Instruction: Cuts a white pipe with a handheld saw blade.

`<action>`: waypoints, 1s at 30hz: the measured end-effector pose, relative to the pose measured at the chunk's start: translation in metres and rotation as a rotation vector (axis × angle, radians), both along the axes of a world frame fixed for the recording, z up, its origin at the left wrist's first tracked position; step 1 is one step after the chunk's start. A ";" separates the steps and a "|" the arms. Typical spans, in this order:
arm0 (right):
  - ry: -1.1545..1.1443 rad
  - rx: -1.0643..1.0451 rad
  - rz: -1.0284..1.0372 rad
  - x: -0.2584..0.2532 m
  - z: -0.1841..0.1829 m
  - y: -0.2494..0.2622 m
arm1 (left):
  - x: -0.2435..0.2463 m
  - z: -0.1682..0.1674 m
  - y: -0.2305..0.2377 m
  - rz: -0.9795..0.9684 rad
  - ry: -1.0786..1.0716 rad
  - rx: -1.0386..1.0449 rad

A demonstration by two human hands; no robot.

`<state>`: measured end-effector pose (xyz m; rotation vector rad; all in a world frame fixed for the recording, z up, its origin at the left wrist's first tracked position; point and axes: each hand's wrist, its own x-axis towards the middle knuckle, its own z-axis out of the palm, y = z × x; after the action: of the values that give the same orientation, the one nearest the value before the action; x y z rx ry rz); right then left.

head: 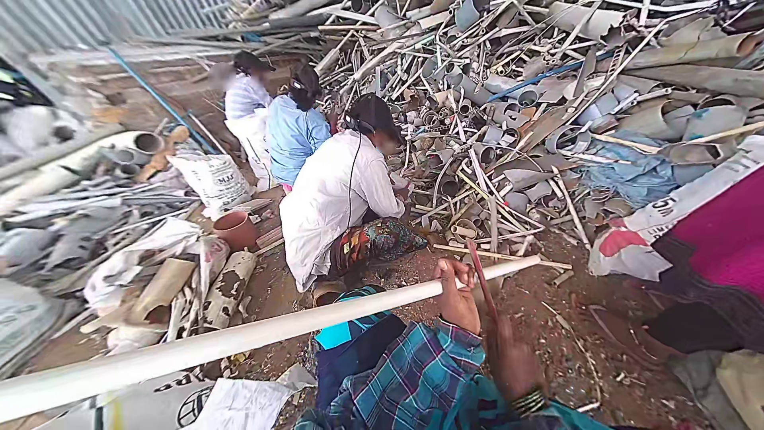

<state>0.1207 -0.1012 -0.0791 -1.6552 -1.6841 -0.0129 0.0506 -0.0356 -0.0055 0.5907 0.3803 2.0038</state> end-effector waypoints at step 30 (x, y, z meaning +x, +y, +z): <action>0.535 -0.475 -0.115 0.063 -0.005 0.046 | -0.020 -0.006 0.010 -0.100 0.167 0.468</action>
<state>0.1833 -0.0555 -0.0844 -1.8739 -1.2322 0.7589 0.0303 -0.0256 -0.0113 1.0507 -0.0282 1.9588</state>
